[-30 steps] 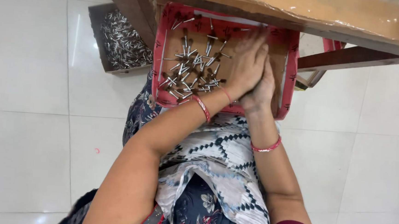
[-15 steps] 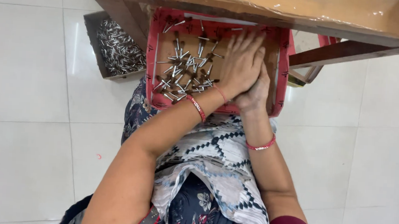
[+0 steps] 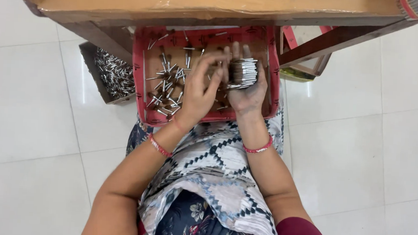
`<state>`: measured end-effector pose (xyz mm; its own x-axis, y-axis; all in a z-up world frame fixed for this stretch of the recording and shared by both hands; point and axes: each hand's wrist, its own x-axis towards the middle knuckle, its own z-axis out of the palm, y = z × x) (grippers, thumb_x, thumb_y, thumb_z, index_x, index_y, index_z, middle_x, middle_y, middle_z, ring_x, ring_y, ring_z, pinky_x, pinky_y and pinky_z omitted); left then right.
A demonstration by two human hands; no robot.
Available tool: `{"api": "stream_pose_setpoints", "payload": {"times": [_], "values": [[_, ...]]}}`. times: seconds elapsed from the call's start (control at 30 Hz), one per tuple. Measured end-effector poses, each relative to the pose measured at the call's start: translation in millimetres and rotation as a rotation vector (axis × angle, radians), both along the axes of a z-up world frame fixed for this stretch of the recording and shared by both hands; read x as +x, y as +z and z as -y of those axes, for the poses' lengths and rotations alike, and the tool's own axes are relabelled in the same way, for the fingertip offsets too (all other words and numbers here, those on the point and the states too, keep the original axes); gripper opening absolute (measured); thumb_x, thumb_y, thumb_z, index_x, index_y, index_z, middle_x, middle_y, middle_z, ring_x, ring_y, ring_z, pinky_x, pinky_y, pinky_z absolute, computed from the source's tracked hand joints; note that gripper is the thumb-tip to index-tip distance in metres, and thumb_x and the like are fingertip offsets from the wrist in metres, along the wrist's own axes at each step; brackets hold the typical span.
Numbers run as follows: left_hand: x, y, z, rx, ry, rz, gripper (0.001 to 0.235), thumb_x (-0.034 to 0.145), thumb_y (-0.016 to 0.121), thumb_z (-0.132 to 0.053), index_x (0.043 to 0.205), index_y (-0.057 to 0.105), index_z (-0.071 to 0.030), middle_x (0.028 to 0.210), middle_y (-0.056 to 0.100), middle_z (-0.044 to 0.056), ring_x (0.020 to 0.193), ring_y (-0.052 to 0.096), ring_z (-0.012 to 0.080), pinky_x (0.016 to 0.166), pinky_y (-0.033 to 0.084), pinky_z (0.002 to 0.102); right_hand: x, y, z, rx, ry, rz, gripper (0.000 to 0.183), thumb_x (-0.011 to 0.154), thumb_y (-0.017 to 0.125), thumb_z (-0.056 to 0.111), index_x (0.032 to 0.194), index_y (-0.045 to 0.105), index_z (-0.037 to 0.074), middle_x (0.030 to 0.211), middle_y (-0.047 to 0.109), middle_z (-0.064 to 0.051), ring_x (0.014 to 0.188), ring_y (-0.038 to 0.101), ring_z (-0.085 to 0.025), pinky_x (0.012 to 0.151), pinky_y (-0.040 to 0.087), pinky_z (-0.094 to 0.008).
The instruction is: The person sits on the floor and sorts small metal fasteners from a red tray. They pick up handfuls of the fasteners, rub them between their palms, and then place them back into the tray or onto a wooden table nearby.
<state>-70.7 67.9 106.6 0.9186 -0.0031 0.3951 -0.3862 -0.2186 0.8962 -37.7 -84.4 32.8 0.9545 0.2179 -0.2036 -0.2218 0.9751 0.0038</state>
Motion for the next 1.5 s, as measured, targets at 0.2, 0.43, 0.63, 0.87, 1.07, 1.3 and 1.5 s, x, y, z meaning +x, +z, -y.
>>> {"api": "stream_pose_setpoints", "payload": {"times": [0.2,0.43,0.63,0.87,1.07,1.3,1.5], "values": [[-27.1,-18.3,-5.0,-0.043,-0.065,-0.234,0.024,0.096,0.073,-0.005,0.116,0.063,0.001,0.11,0.065,0.011,0.094,0.072,0.0181,0.081,0.06,0.029,-3.3,0.9,-2.8,0.062,0.008,0.006,0.039,0.108,0.044,0.03,0.129,0.062,0.002,0.133,0.067,-0.015,0.141,0.052,-0.038,0.12,0.045,-0.052],[-28.7,-16.4,-5.6,-0.092,-0.036,-0.236,0.013,0.094,0.074,-0.001,0.106,0.071,0.002,0.101,0.071,0.007,0.085,0.07,0.012,0.073,0.057,0.025,-5.1,9.8,-5.1,-0.048,0.013,-0.02,0.038,0.104,0.053,0.034,0.126,0.065,0.005,0.119,0.074,-0.013,0.13,0.059,-0.036,0.113,0.047,-0.052],[-27.7,2.5,-4.4,-0.055,0.035,-0.108,0.014,0.094,0.076,0.0,0.107,0.072,-0.001,0.103,0.073,0.007,0.092,0.069,0.0153,0.08,0.056,0.027,-12.8,21.9,-16.0,-0.082,0.015,-0.032,0.042,0.104,0.057,0.042,0.119,0.067,0.005,0.115,0.073,-0.013,0.126,0.061,-0.036,0.112,0.047,-0.052],[-21.3,8.1,5.2,0.241,0.118,-0.061,0.015,0.097,0.074,-0.015,0.11,0.075,-0.008,0.117,0.063,0.011,0.118,0.055,0.0264,0.105,0.044,0.036,-15.3,21.7,-24.9,-0.042,0.043,0.05,0.035,0.105,0.055,0.035,0.106,0.068,0.003,0.114,0.072,-0.013,0.125,0.063,-0.034,0.113,0.048,-0.05],[0.7,-27.5,26.8,-0.527,-0.009,-0.234,0.044,0.116,0.043,-0.034,0.151,0.045,-0.006,0.162,0.039,0.01,0.151,0.037,0.0219,0.129,0.027,0.035,-16.2,-20.6,-33.9,-0.082,0.034,-0.018,0.034,0.11,0.047,0.024,0.126,0.067,0.002,0.126,0.071,-0.014,0.123,0.064,-0.026,0.113,0.049,-0.041],[10.7,-36.3,30.2,-0.73,-0.01,-0.331,0.055,0.116,0.038,-0.037,0.158,0.04,-0.003,0.165,0.039,0.012,0.152,0.036,0.022,0.129,0.026,0.036,-18.5,-2.9,-40.5,-0.157,0.005,0.075,0.047,0.115,0.039,0.036,0.135,0.062,0.0,0.133,0.067,-0.018,0.126,0.063,-0.029,0.113,0.048,-0.04],[7.2,-18.4,27.7,-0.365,-0.017,-0.136,0.05,0.116,0.039,-0.038,0.157,0.045,-0.01,0.169,0.038,0.011,0.151,0.036,0.0282,0.132,0.026,0.043,-26.7,-3.1,-42.6,-0.23,-0.002,0.265,0.059,0.116,0.032,0.042,0.145,0.054,-0.004,0.144,0.06,-0.019,0.132,0.06,-0.03,0.119,0.043,-0.042]]}}
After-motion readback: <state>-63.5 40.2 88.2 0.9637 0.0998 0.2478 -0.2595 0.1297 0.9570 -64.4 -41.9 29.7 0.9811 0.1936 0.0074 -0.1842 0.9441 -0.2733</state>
